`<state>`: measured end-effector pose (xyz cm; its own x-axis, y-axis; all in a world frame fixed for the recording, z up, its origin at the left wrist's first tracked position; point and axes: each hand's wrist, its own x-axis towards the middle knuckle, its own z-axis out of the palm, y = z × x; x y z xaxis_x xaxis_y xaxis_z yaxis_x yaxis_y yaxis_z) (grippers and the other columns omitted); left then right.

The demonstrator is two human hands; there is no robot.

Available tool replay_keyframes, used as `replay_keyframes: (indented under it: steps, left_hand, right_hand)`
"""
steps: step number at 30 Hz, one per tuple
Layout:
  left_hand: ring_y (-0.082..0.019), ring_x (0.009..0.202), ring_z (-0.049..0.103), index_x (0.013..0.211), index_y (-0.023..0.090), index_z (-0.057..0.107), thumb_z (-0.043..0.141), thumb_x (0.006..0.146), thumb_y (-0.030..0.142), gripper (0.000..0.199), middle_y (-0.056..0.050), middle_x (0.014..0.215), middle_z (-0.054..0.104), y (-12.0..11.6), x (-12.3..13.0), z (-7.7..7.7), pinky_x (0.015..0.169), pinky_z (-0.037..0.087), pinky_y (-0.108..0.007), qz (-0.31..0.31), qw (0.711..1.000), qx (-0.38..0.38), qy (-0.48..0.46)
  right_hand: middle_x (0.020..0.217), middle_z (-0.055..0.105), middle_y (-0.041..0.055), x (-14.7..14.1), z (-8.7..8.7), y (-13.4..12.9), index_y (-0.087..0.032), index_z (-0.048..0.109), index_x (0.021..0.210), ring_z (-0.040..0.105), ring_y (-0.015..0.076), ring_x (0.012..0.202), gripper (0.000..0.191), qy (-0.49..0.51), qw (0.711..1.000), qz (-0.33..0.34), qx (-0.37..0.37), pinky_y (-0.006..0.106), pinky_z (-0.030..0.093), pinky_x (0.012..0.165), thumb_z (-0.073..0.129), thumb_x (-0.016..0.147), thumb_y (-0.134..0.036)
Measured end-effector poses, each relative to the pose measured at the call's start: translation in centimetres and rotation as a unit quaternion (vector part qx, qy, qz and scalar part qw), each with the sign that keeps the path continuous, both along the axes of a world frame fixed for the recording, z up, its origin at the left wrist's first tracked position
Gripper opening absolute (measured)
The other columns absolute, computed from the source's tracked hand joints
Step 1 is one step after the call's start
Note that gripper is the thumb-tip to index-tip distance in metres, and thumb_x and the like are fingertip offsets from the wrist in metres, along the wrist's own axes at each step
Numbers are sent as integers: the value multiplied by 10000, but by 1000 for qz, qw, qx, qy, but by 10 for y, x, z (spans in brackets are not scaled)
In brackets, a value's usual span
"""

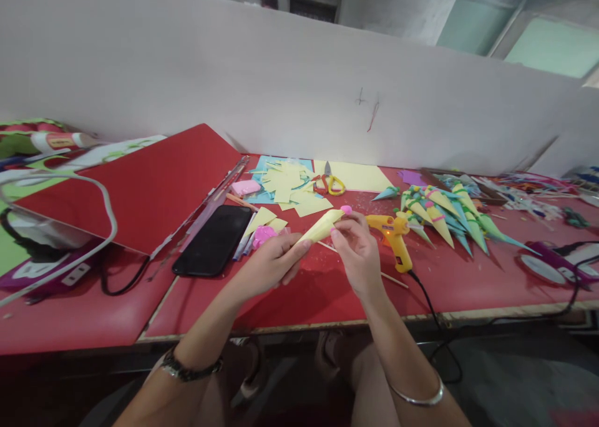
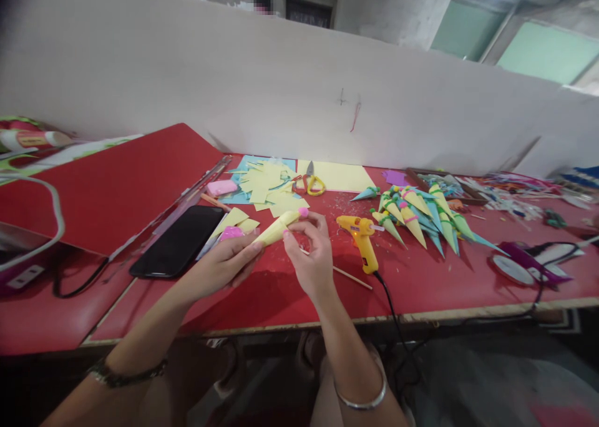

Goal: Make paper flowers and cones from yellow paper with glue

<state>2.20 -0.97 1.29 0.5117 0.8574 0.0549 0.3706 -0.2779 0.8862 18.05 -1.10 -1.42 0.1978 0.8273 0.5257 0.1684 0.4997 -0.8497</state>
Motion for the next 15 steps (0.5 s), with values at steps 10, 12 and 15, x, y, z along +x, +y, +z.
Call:
replay_keyframes:
  steps: [10, 12, 15]
  left_hand:
    - [-51, 339, 335, 594, 190, 371, 332, 868, 403, 350, 73, 384, 422, -1, 0, 2, 368, 260, -167, 5, 1000, 1, 1]
    - [-50, 335, 327, 598, 190, 370, 334, 868, 402, 344, 76, 383, 415, -2, 0, 3, 365, 256, -166, 8, 1000, -4, 3]
    - [-48, 332, 322, 607, 192, 370, 340, 864, 414, 340, 82, 388, 404, -1, 0, 2, 361, 252, -167, 10, 1000, -8, 1]
  right_hand:
    - [916, 500, 44, 1, 3, -2, -221, 592, 727, 497, 188, 966, 140, -4, 1000, 13, 11, 337, 419, 833, 470, 769, -275]
    - [904, 501, 42, 1, 4, -3, -221, 591, 732, 500, 187, 951, 147, -11, 1000, 19, 13, 339, 416, 835, 459, 773, -270]
    - [892, 504, 39, 0, 5, -4, -219, 580, 710, 500, 189, 940, 113, -24, 1000, 7, 6, 338, 413, 838, 499, 760, -279]
